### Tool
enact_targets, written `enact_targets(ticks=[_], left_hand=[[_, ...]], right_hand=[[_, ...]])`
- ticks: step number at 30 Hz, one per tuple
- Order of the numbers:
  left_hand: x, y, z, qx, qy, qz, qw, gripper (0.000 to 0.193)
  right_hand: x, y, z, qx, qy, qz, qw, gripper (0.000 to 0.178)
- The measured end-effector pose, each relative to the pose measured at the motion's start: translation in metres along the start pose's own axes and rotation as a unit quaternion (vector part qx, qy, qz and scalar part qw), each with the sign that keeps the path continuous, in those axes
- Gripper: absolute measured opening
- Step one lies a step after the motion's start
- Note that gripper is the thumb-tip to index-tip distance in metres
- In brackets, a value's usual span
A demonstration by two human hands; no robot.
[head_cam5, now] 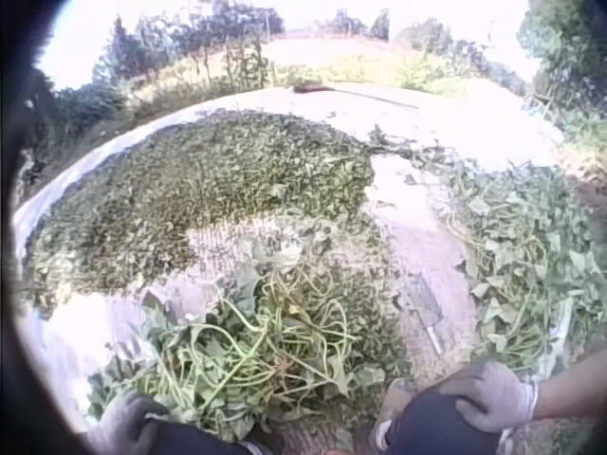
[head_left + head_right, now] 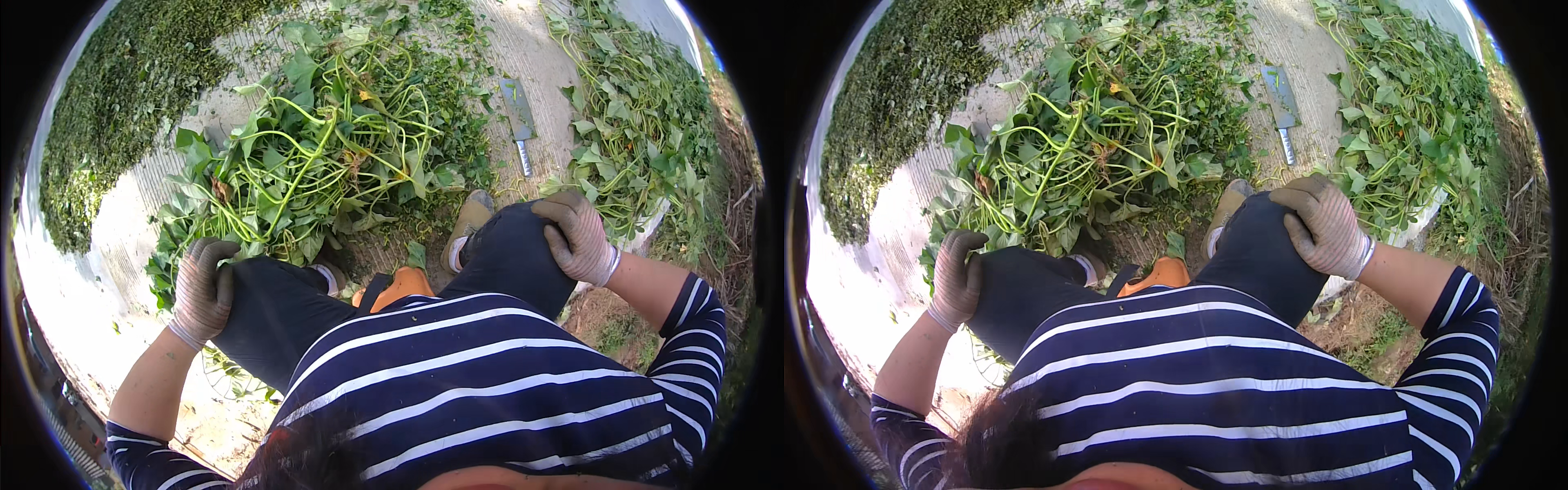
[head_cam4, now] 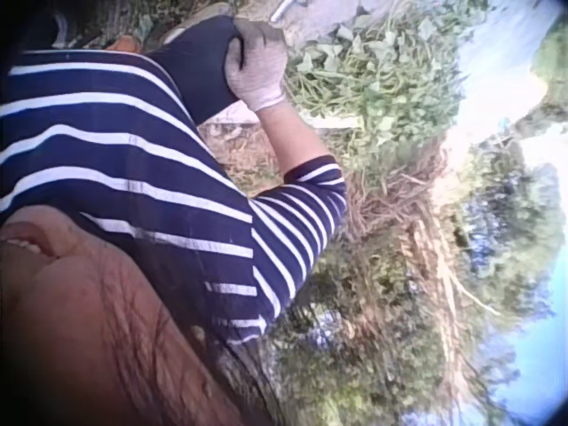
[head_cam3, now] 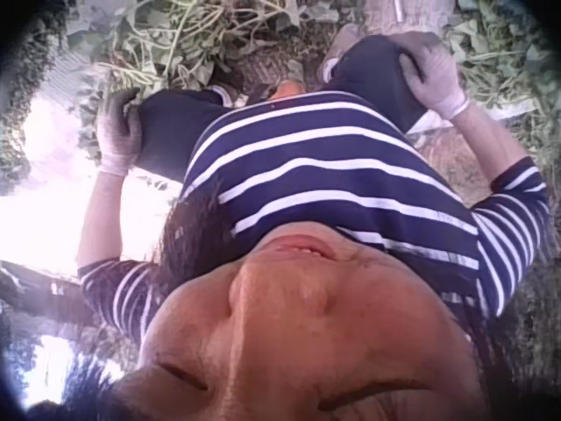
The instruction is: The person sits on a small stool and uses a large knife to chop leafy green vegetables on a white tarp. They gather the chopped pieces, then use a hoe to rake the vegetables into a pile before resuming chopping.
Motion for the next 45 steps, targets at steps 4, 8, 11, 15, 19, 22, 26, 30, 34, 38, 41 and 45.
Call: enact_targets(ticks=[4,8,11,15,19,22,26,30,34,38,41,45], left_hand=[[0.005,0.009,0.028,0.031,0.045,0.072,0.996,0.026],[0.004,0.010,0.045,0.044,0.126,0.113,0.985,0.025],[0.007,0.008,0.046,0.061,0.187,0.109,0.974,0.025],[0.014,0.013,0.028,0.075,0.165,0.151,0.972,0.026],[0.026,0.037,-0.009,0.009,-0.085,0.181,0.980,0.028],[0.043,0.053,-0.019,0.035,-0.168,0.192,0.966,0.026],[0.063,0.060,-0.005,0.037,-0.094,0.194,0.976,0.024],[0.068,0.056,0.015,0.037,0.079,0.184,0.979,0.024],[0.069,0.055,0.005,-0.036,0.102,0.146,0.983,0.025],[0.077,0.083,-0.017,-0.135,0.097,0.055,0.985,0.035],[0.092,0.119,-0.023,-0.183,0.117,-0.035,0.976,0.048],[0.120,0.158,-0.025,-0.248,0.160,-0.033,0.955,0.065]], right_hand=[[0.006,0.001,-0.012,0.047,-0.013,0.011,0.999,0.032],[0.005,-0.017,-0.027,0.041,-0.067,0.126,0.989,0.030],[0.007,-0.038,-0.027,0.078,-0.025,0.226,0.971,0.031],[0.016,-0.077,-0.038,0.115,-0.070,0.378,0.916,0.029],[0.033,-0.097,-0.078,0.092,-0.187,0.416,0.885,0.034],[0.083,-0.057,-0.115,-0.005,-0.235,0.193,0.953,0.036],[0.182,-0.016,-0.154,-0.274,-0.182,-0.005,0.944,0.018],[0.256,-0.008,-0.142,-0.277,-0.070,-0.148,0.947,0.021],[0.278,-0.005,-0.142,-0.282,0.097,-0.106,0.948,0.025],[0.288,-0.003,-0.139,-0.234,0.113,-0.173,0.950,0.034],[0.282,-0.004,-0.137,-0.283,0.072,-0.145,0.945,0.037],[0.272,0.000,-0.130,-0.229,0.106,-0.268,0.930,0.046]])
Point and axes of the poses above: each hand's wrist, its own y-axis towards the middle knuckle, its own x-axis out of the palm, z = x × y, the point moved 4 cm from there along y, towards the middle knuckle, and after that the axes turned 7 degrees about -z, right-handed, at the moved point
